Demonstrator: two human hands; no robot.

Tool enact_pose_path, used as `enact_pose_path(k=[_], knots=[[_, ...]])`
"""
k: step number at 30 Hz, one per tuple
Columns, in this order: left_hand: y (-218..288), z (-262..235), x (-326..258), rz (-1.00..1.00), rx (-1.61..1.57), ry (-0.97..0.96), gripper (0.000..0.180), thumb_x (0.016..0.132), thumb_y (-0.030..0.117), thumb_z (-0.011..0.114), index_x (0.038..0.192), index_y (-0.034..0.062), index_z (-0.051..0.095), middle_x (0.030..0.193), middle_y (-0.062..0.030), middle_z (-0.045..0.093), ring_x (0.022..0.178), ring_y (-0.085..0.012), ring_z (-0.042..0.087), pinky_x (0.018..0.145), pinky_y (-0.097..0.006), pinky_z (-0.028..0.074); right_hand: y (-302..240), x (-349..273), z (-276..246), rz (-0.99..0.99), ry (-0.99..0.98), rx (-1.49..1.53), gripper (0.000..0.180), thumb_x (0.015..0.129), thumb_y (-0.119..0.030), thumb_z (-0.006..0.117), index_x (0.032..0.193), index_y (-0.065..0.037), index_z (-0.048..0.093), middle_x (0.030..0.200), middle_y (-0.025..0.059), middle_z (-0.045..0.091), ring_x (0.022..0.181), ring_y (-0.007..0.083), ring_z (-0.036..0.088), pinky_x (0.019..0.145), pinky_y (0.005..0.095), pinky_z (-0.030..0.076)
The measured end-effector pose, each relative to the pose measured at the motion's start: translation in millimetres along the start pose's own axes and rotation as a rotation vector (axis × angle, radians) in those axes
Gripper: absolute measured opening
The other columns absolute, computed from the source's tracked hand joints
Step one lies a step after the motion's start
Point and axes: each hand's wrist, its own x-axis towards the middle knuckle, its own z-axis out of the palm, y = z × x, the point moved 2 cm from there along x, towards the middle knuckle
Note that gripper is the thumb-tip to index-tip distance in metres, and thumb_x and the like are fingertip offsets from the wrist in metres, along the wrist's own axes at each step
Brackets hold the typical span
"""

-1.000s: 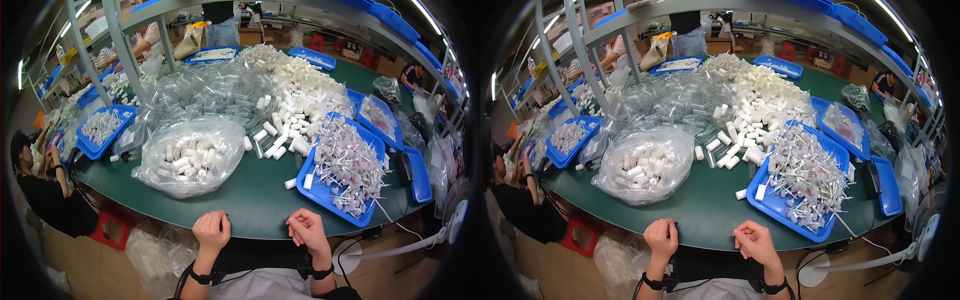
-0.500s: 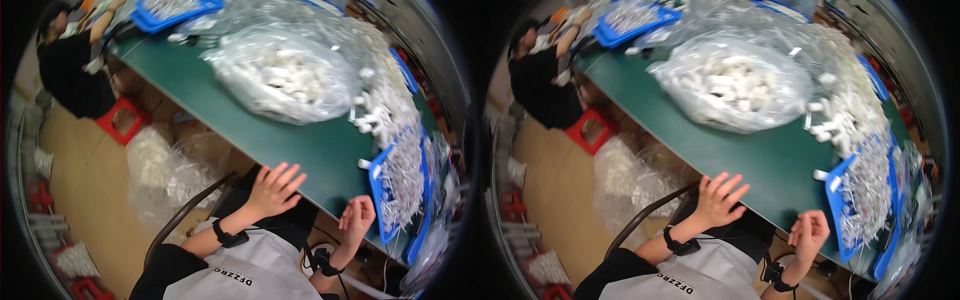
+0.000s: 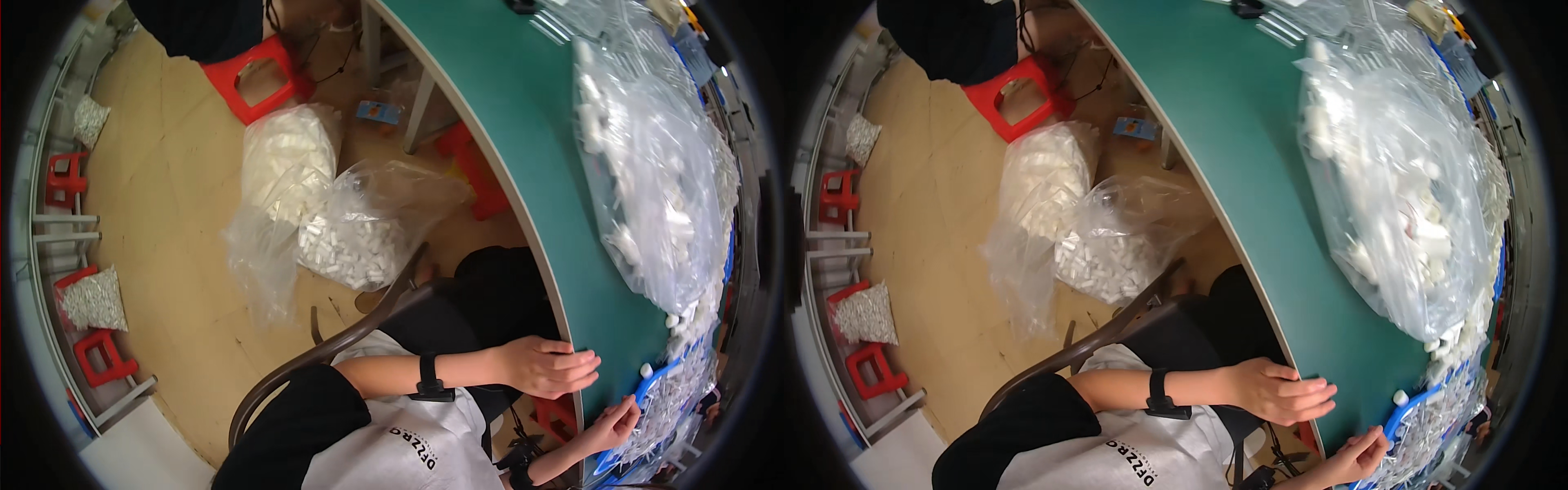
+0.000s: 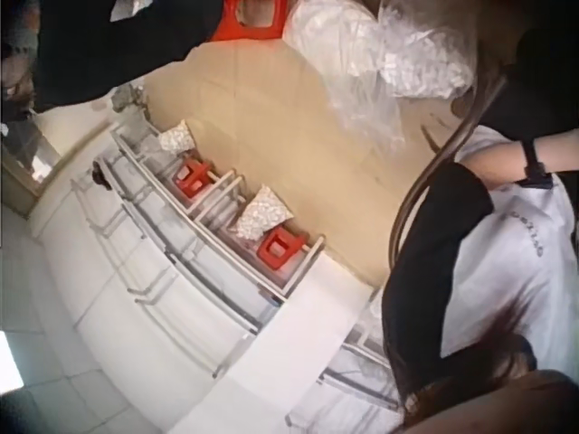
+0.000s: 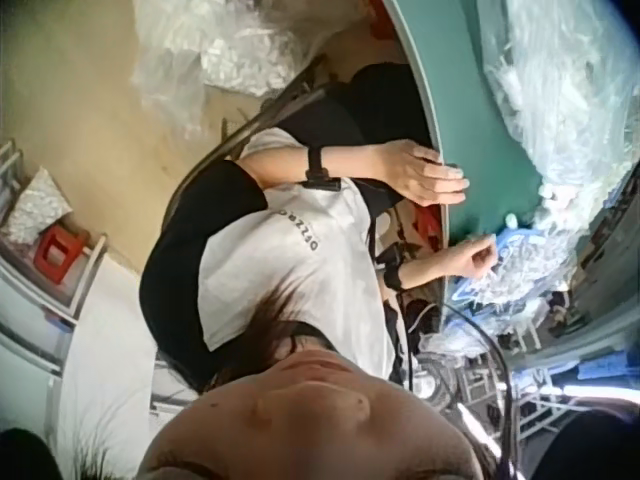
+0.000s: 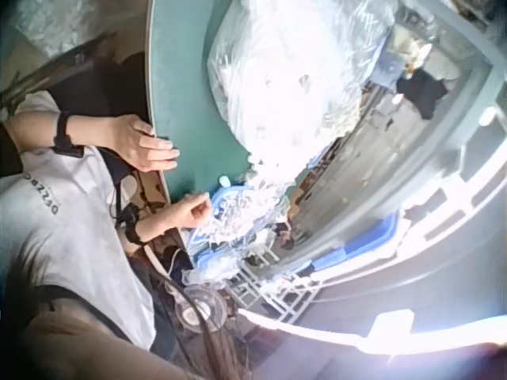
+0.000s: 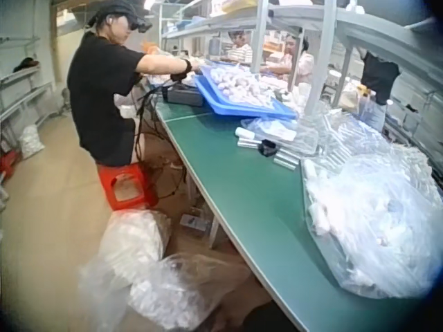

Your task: Assemble small plastic components on a factory workbench.

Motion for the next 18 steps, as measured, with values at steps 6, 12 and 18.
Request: enact_pose_path(k=[6,12,18], knots=[[-6,0,3,-0.012,-0.086,0.055,0.03,0.086,0.025,0.046,0.109,0.0131,0.06,0.119,0.0,0.058,0.122,-0.0109,0.044,0.111,-0.031,0.023,-21,-9,12,-0.074,0.152,-0.333,0.031,0.092,-0.027,0.061,0.078,0.0,0.061,0.065,0.001,0.052,0.058,0.0095,0.043,0.052,0.0234,0.037],[-10,-3,3,-0.001,-0.032,0.07,0.03,0.085,0.022,0.046,0.11,0.0151,0.062,0.12,0.0012,0.057,0.121,-0.0095,0.045,0.108,-0.03,0.023,-27,-7,13,-0.096,0.114,-0.438,0.032,0.092,-0.029,0.059,0.077,0.0,0.061,0.062,0.0021,0.05,0.057,0.0109,0.043,0.052,0.0247,0.037],[-6,3,2,0.006,-0.033,0.031,0.028,0.084,0.022,0.05,0.109,0.0182,0.062,0.119,0.0038,0.057,0.12,-0.0094,0.043,0.108,-0.031,0.023,-25,-8,12,-0.093,0.118,-0.42,0.033,0.093,-0.029,0.058,0.076,-0.001,0.06,0.061,0.003,0.05,0.056,0.0115,0.043,0.051,0.025,0.037]])
